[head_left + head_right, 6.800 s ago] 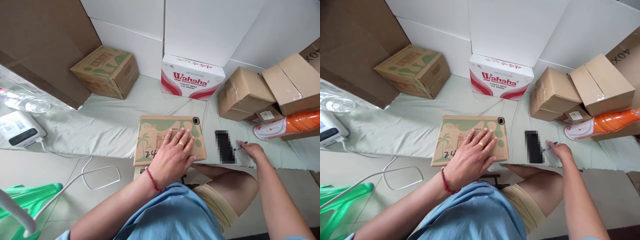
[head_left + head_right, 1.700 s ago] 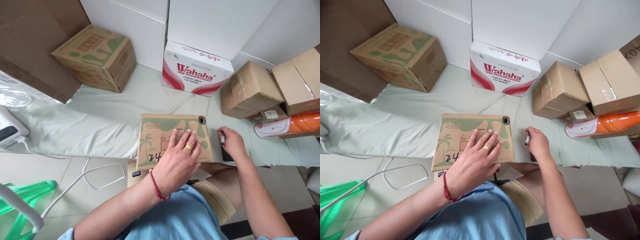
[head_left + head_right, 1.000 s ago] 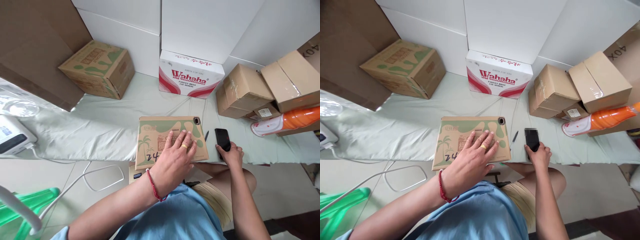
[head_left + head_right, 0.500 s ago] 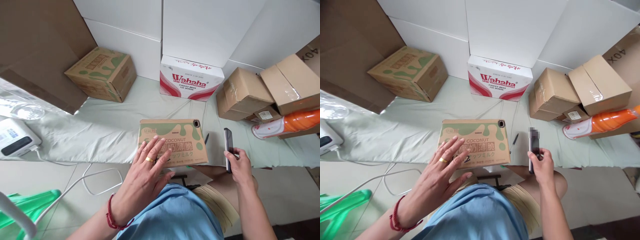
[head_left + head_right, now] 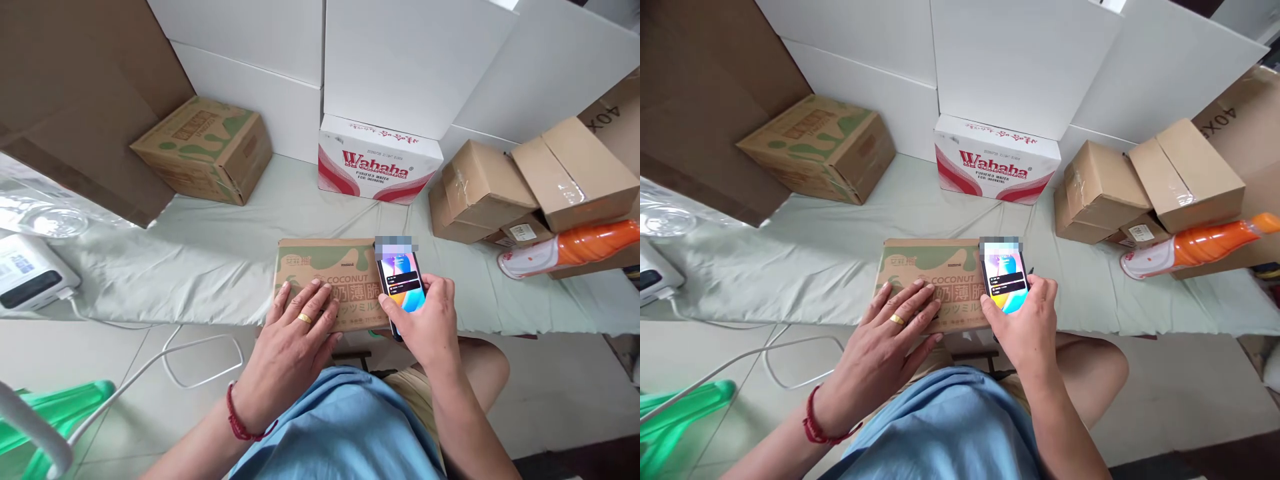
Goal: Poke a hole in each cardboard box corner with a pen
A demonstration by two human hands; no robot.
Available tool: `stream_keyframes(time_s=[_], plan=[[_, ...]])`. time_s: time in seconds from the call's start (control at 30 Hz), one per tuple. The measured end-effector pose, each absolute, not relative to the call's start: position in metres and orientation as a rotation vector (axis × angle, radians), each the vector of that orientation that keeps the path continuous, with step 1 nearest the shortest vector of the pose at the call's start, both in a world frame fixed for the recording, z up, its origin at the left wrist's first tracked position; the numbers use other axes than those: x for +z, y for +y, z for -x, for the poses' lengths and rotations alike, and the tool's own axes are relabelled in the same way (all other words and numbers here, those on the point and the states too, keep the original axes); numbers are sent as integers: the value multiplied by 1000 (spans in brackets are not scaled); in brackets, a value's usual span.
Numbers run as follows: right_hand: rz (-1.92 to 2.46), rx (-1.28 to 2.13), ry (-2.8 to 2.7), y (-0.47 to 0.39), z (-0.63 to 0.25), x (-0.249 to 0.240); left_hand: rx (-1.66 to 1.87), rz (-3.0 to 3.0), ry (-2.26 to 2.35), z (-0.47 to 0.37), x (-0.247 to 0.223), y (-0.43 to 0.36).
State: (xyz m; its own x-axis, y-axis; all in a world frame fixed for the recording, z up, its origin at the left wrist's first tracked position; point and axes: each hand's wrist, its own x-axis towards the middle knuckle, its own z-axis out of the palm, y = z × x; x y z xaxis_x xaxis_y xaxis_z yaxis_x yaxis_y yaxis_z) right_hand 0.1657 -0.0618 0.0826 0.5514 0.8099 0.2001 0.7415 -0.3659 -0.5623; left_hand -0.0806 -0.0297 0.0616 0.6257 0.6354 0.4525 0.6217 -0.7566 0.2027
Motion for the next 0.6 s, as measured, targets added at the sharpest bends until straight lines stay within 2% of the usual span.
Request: stream_keyframes(time_s=[0.37, 0.6], plan=[[2122, 69, -1230, -68, -179, 80, 868, -2729, 1030, 83, 63, -28], [2515, -13, -1027, -90, -300, 38, 1415, -2218, 1136, 103, 67, -34]])
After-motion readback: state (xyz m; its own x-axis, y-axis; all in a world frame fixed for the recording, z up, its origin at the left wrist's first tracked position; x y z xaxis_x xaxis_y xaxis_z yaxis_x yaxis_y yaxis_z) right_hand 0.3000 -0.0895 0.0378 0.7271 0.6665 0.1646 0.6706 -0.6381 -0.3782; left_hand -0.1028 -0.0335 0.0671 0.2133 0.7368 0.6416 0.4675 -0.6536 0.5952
